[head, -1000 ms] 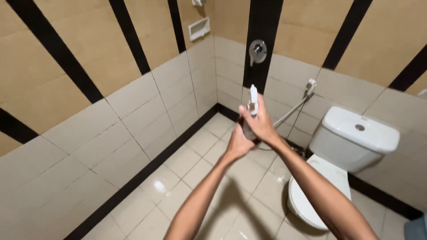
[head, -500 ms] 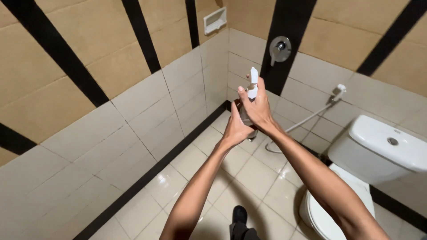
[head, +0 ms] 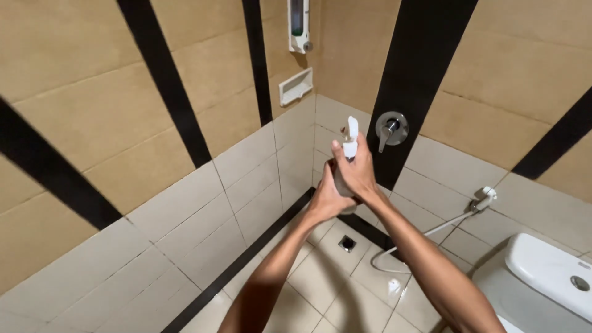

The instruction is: The person wipes the sink area with a green cloth, then picks up a spray bottle and sprays the walls, toilet, and floor of a bathroom stall. The person moves around the stall while spraying various surfaces.

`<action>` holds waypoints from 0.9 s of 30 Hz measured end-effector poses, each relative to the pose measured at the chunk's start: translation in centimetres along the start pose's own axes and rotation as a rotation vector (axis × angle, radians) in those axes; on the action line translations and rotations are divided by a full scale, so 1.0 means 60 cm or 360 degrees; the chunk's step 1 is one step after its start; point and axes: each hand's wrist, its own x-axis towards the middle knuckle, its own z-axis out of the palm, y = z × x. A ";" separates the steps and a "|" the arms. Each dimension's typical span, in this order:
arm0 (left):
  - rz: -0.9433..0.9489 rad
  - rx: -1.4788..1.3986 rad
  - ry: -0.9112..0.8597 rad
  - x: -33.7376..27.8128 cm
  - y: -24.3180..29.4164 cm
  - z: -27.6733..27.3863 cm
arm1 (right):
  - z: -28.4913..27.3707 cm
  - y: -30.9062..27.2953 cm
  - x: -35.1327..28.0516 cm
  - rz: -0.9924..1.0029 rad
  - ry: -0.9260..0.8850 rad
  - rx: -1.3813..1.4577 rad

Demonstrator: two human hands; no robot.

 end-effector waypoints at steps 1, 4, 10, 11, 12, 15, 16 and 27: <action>-0.0015 -0.0004 -0.0010 0.024 -0.011 -0.002 | -0.004 -0.003 0.018 0.0018 0.0000 -0.0003; 0.0273 -0.0070 -0.0190 0.083 -0.040 -0.001 | -0.019 0.002 0.056 0.0108 0.0009 0.0000; 0.0365 -0.0167 -0.0410 0.232 -0.081 0.000 | -0.030 0.086 0.136 -0.0018 0.0092 -0.0200; 0.0177 -0.0503 -0.0439 0.260 -0.086 -0.006 | -0.031 0.083 0.149 0.0088 0.0085 -0.0143; -0.0021 -0.0837 -0.0469 0.289 -0.091 -0.010 | -0.034 0.082 0.163 0.0195 0.0077 -0.0085; 0.0206 -0.0850 -0.0623 0.340 -0.081 -0.021 | -0.019 0.119 0.207 0.0067 0.0157 -0.0054; 0.0205 -0.0858 -0.0637 0.356 -0.083 -0.023 | -0.010 0.147 0.225 0.0073 0.0166 -0.0065; 0.0267 -0.0914 -0.0491 0.627 -0.190 -0.097 | 0.066 0.314 0.386 0.0118 -0.0445 -0.0085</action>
